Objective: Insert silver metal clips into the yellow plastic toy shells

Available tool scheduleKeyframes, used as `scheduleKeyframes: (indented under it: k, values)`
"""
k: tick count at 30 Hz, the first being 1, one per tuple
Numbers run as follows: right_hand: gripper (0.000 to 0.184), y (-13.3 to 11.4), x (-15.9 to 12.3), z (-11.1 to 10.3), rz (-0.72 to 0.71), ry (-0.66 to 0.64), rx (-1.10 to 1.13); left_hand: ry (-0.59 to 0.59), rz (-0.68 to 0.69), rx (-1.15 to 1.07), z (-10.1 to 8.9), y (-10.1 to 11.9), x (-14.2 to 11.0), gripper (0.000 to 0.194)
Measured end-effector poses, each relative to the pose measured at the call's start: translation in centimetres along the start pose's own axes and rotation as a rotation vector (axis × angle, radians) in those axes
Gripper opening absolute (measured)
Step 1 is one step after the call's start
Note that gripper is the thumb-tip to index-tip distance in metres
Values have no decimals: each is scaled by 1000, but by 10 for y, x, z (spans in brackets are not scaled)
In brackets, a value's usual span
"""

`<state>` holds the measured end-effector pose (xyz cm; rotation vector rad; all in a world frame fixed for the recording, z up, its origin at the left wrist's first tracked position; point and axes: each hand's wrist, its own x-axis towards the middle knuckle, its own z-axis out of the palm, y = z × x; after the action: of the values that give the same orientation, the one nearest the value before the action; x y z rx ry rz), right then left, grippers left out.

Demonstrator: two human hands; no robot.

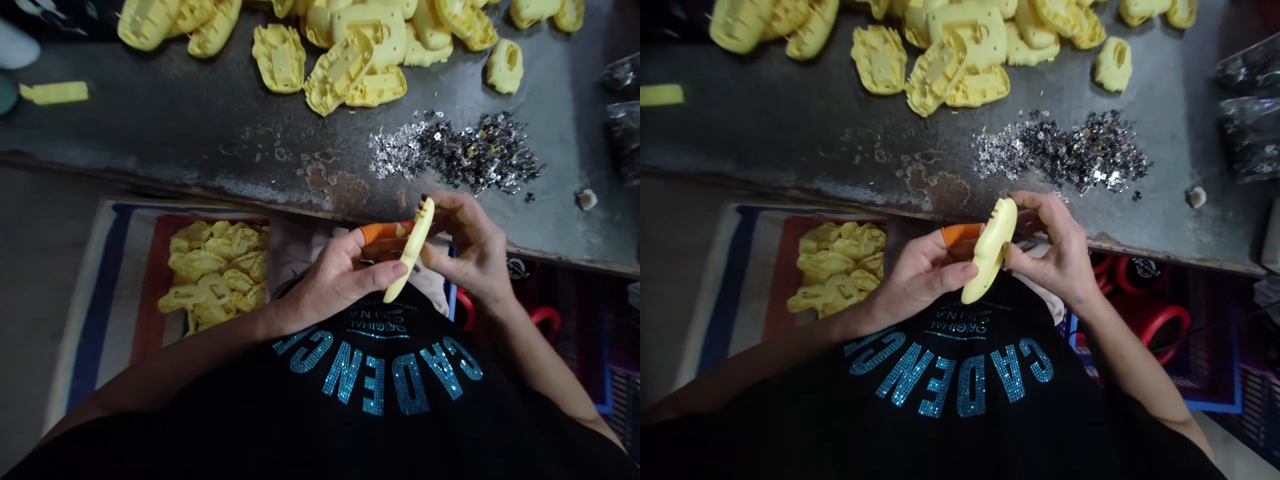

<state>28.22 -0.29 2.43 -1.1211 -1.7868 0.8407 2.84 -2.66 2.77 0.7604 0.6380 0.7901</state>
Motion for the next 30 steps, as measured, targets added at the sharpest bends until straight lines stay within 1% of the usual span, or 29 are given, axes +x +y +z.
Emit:
scheduleKeyframes:
  k: [2,5,9,12,14,16,17,18,20,21,22,24,26,28,30]
  values:
    - [58,4,-9,7,-33,82,-7,23,-12,58,0,1,-2,56]
    - [61,8,-22,13,-65,182,-38,54,-68,162,-2,2,-2,52]
    - [57,9,-38,16,-29,283,-140,27,-108,273,-2,1,7,41]
    - [57,8,-46,12,-10,312,-187,-24,-166,223,1,0,19,34]
    - [60,9,-46,2,-4,268,-162,-38,-209,110,2,1,26,33]
    - [61,14,-42,-13,14,182,-128,-30,-212,-37,1,4,32,39]
    - [56,18,-37,-22,14,162,-150,-24,-199,-102,-1,6,34,45]
    - [47,24,-31,-30,9,163,-213,-17,-181,-151,-4,8,35,50]
    - [20,36,-17,-42,-12,219,-458,27,-131,-193,-11,13,35,59]
    - [11,42,-10,-46,-15,237,-593,66,-99,-192,-16,15,34,61]
    - [7,48,-3,-47,-10,234,-708,107,-68,-185,-20,17,33,63]
    - [8,57,8,-46,4,185,-849,189,-26,-171,-27,22,31,61]
    - [8,61,14,-46,7,138,-909,245,-38,-152,-31,25,28,58]
    - [7,62,19,-48,-5,127,-939,270,-66,-141,-33,28,26,55]
    - [8,59,26,-52,-20,144,-955,268,-63,-150,-35,28,25,55]
